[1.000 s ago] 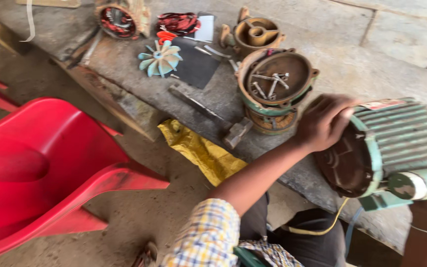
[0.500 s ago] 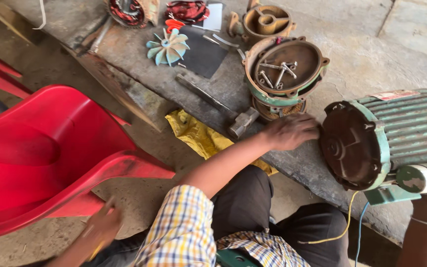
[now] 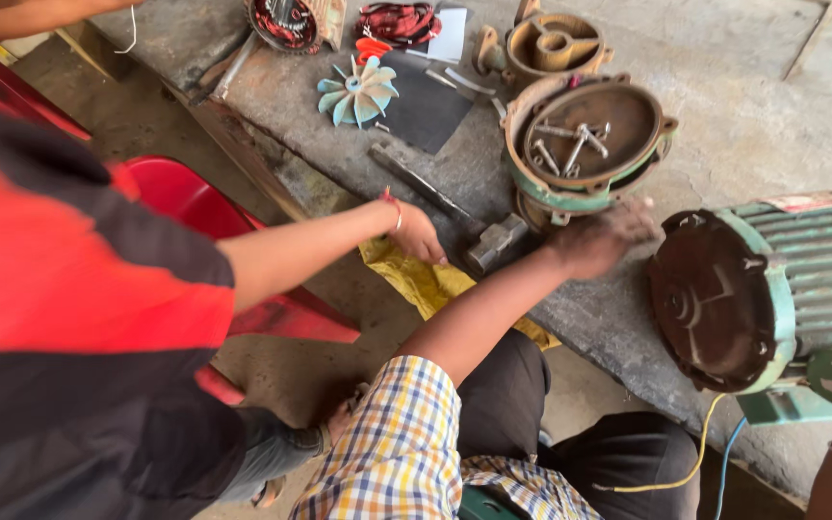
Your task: The person disassembles an electric motor at a stone workbench. They unscrew bolts from the motor housing with a wrench, tap the housing with a hammer, remove the rear end cover by hand, and use a screwdriver on the motor's terminal box while handling wires and loose parts.
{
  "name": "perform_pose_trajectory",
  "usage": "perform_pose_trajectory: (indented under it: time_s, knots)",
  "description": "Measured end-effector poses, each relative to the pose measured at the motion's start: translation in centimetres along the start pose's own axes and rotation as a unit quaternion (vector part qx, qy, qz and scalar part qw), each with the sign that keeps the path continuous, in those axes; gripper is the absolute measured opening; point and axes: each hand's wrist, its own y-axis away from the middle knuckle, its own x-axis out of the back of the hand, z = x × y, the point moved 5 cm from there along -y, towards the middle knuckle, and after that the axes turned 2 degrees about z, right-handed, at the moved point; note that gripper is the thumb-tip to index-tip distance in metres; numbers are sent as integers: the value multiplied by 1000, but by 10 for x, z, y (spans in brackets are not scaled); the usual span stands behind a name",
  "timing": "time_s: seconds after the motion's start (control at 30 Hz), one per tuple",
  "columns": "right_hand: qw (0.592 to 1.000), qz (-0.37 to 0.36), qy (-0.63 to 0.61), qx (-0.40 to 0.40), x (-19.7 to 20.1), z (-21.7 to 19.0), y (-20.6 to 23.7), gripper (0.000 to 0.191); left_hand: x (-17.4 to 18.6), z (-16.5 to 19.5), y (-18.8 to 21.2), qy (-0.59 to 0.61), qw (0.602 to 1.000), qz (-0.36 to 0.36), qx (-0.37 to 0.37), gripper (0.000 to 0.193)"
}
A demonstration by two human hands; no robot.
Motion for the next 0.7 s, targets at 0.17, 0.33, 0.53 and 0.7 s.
perform_pose_trajectory:
  time_s: [0.17, 0.33, 0.53, 0.7]
  knots:
    - [1000, 2, -14, 13, 7, 0, -1, 50, -2, -26, -6, 30, 995, 15, 95, 43]
    - [998, 26, -15, 48, 29, -8, 7, 46, -7, -41, -14, 66, 993, 54, 85, 35]
    - [986, 76, -129, 69, 45, -4, 2, 38, 5, -5, -10, 149, 976, 118, 111, 22]
    - [983, 157, -34, 90, 33, -10, 8, 42, 55, 116, 21, 275, 911, 307, 22, 11]
